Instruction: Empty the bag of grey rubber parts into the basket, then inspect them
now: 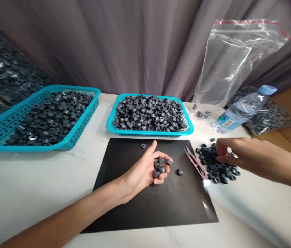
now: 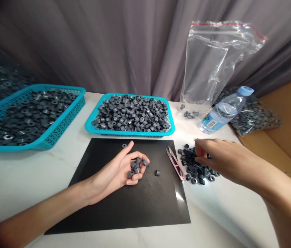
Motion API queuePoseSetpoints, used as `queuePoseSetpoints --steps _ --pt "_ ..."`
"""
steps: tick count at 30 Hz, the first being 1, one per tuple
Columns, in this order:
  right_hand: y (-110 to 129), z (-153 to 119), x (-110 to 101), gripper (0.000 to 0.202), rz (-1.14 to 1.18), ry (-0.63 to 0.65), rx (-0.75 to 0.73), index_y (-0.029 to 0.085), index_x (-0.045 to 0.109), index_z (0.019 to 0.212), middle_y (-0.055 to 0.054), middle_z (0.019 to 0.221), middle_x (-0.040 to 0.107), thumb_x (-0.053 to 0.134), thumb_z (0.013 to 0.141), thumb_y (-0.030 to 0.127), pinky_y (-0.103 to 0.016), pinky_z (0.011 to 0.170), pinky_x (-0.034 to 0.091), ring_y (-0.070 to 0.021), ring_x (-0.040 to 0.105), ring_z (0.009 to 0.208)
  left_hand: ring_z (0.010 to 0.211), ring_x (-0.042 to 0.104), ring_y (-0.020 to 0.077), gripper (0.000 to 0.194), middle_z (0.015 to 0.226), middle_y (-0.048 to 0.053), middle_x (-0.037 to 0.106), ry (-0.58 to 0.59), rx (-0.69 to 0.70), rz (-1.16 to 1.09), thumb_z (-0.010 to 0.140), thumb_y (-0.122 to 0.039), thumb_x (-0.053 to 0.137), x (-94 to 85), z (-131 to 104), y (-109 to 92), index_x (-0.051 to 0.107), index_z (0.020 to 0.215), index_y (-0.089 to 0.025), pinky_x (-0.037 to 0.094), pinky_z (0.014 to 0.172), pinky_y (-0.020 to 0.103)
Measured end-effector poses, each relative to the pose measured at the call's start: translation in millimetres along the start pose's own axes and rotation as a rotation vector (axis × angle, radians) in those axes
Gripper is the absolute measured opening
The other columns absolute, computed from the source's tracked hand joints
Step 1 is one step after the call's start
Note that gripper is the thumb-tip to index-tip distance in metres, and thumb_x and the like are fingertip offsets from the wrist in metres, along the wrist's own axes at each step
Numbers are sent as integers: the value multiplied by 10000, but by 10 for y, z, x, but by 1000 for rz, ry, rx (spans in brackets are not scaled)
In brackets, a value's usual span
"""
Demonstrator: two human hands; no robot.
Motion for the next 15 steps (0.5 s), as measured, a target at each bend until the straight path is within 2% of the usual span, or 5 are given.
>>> queuePoseSetpoints --steps 2,4,7,11,15 --pt "152 37 -44 462 -13 -86 -46 261 677 820 -2 744 673 551 905 697 -337 554 324 -122 572 571 625 404 111 609 761 11 515 6 3 12 924 -740 436 -2 6 11 582 920 -149 226 572 273" --pt "400 93 -113 442 0 -209 -95 252 680 828 -22 749 672 595 898 681 -306 514 317 -144 560 561 628 408 111 620 759 13 523 9 8 25 929 -745 413 -2 13 22 575 928 -147 234 577 270" --pt "898 177 -116 233 143 -306 -169 256 680 905 -37 823 684 618 967 471 -299 548 386 -168 605 626 640 419 117 614 764 14 528 3 10 49 926 -745 418 3 19 38 568 948 -151 246 584 267" --pt "1491 257 115 86 324 -239 -261 256 671 957 -20 885 658 628 976 329 -301 610 448 -171 632 691 666 418 121 590 803 2 512 32 49 84 923 -752 414 38 23 30 545 922 -177 271 603 266" --pt "1648 319 349 46 412 -113 -231 244 676 936 -3 884 625 646 962 268 -313 689 474 -163 623 710 654 385 121 586 779 -21 449 34 92 134 921 -769 385 67 29 31 493 848 -197 275 593 267"
Point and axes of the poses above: each hand's wrist, its own z-axis towards the middle knuckle, its own x-axis out of the palm, y = z × x, the point moved 5 cm from there along z, towards the middle knuckle
